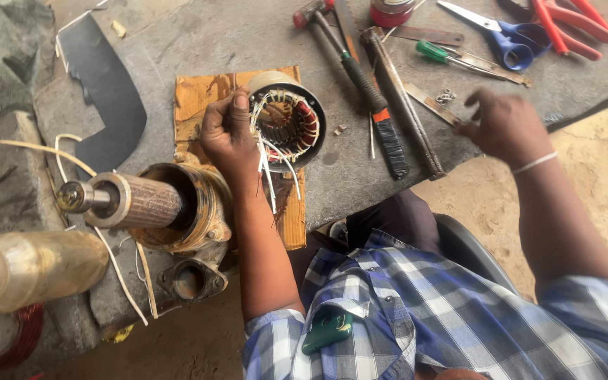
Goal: The person works on a cylindrical motor stator, using a hammer and a wooden stick to adjust internal windings. They then use pliers to manipulate wires and finally insert the stator into a larger motor housing.
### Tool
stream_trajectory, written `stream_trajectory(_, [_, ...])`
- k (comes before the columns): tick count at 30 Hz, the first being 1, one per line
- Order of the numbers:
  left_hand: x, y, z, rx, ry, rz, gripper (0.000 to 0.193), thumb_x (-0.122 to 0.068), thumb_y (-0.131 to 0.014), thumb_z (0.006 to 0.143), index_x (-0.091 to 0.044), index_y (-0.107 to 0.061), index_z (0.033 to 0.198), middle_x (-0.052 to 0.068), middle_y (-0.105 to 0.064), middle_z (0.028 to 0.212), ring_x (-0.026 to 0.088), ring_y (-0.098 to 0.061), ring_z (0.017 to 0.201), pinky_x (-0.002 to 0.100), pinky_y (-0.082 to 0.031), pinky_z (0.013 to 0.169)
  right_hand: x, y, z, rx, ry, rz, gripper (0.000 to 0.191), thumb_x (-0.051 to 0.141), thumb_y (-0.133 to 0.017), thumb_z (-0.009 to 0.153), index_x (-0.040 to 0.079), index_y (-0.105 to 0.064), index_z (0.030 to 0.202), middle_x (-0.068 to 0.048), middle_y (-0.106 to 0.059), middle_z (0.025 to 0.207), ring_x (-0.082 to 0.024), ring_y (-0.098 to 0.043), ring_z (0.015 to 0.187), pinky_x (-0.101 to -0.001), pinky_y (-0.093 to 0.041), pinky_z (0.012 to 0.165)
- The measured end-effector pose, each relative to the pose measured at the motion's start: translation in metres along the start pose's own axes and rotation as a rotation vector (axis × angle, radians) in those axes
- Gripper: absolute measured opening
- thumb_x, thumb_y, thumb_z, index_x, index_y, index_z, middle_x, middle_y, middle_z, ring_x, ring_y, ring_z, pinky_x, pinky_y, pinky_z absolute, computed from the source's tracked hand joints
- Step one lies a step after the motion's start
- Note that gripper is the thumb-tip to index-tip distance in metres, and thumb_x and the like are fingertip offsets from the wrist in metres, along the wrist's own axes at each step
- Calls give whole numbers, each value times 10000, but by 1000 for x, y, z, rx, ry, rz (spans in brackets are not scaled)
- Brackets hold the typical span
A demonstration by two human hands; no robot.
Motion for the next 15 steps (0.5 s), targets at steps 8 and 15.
stream_trajectory(8, [12, 8, 1, -27, 4, 35, 225, -256, -724, 1031, -33, -731, 1003, 58, -745, 945, 108, -675, 891, 270, -555, 813, 14, 13, -38, -331, 153, 51, 162, 198, -756, 1080, 52, -751, 1009, -158, -736, 962, -326, -704, 885, -431, -551, 883])
stream_trajectory(15, [13, 11, 1, -59, -10, 151, 236, -315, -729, 990, -89, -740, 923, -15, -723, 805, 55, -662, 747, 233, -547, 662, 103, 88, -88, -708, 667, -56, 153, -31, -791, 962, -81, -682, 1056, -234, -679, 1102, -421, -700, 1008, -459, -588, 943])
Point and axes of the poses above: each hand's wrist, its own z-axis towards the middle knuckle, its own y-axis out of the back of the hand, x = y × z, the point moved 10 cm from there along z, towards the middle knuckle
